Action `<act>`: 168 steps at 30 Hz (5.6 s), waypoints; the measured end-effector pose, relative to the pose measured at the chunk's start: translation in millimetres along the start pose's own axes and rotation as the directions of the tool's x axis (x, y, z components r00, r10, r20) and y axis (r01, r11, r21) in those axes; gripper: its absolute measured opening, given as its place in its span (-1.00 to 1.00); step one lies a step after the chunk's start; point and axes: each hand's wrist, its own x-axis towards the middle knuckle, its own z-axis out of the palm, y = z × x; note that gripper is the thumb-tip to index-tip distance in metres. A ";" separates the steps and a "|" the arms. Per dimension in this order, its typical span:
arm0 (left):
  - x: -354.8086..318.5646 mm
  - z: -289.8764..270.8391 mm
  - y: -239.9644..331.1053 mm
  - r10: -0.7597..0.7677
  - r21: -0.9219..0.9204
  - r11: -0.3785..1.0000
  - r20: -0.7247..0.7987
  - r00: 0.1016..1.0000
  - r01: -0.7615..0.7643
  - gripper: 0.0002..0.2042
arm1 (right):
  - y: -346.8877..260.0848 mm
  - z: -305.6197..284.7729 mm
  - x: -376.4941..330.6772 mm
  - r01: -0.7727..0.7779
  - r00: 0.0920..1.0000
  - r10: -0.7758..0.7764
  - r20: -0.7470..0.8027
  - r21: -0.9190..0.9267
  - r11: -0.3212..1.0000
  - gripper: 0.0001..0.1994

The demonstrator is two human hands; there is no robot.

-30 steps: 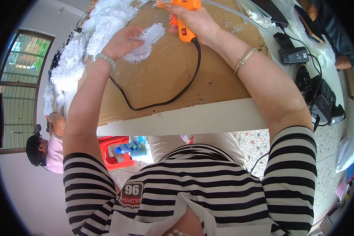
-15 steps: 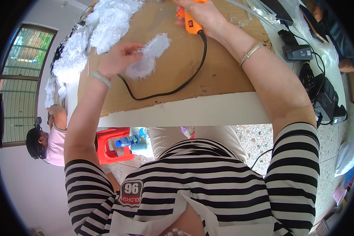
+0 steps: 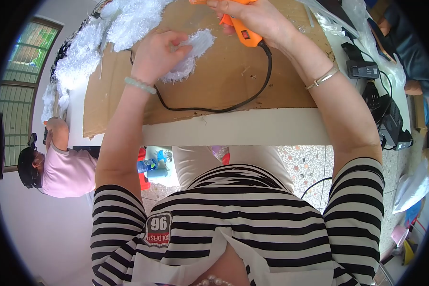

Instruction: Applying hot glue to white fluffy material to assemble a craft or toy.

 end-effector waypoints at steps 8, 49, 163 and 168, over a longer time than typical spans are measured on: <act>-1.7 8.9 -7.9 -0.122 -0.053 0.990 0.120 0.985 0.130 -0.84 | -14.8 -11.0 -26.1 0.078 0.996 -0.051 0.077 -0.397 0.914 -0.64; -15.4 7.1 -12.1 -0.169 -0.318 0.924 0.156 0.973 0.211 -0.82 | -1.6 27.4 -53.1 -0.137 0.982 0.189 -0.003 -0.697 0.704 -0.64; -22.5 9.4 16.9 0.243 0.008 0.970 -0.087 0.966 -0.244 -0.91 | 4.0 4.8 -39.3 -0.145 0.986 0.161 -0.042 -0.688 0.711 -0.70; -22.7 10.0 14.5 0.237 0.019 0.971 -0.090 0.967 -0.237 -0.90 | 1.9 3.2 -42.7 -0.174 0.981 0.181 -0.066 -0.706 0.686 -0.71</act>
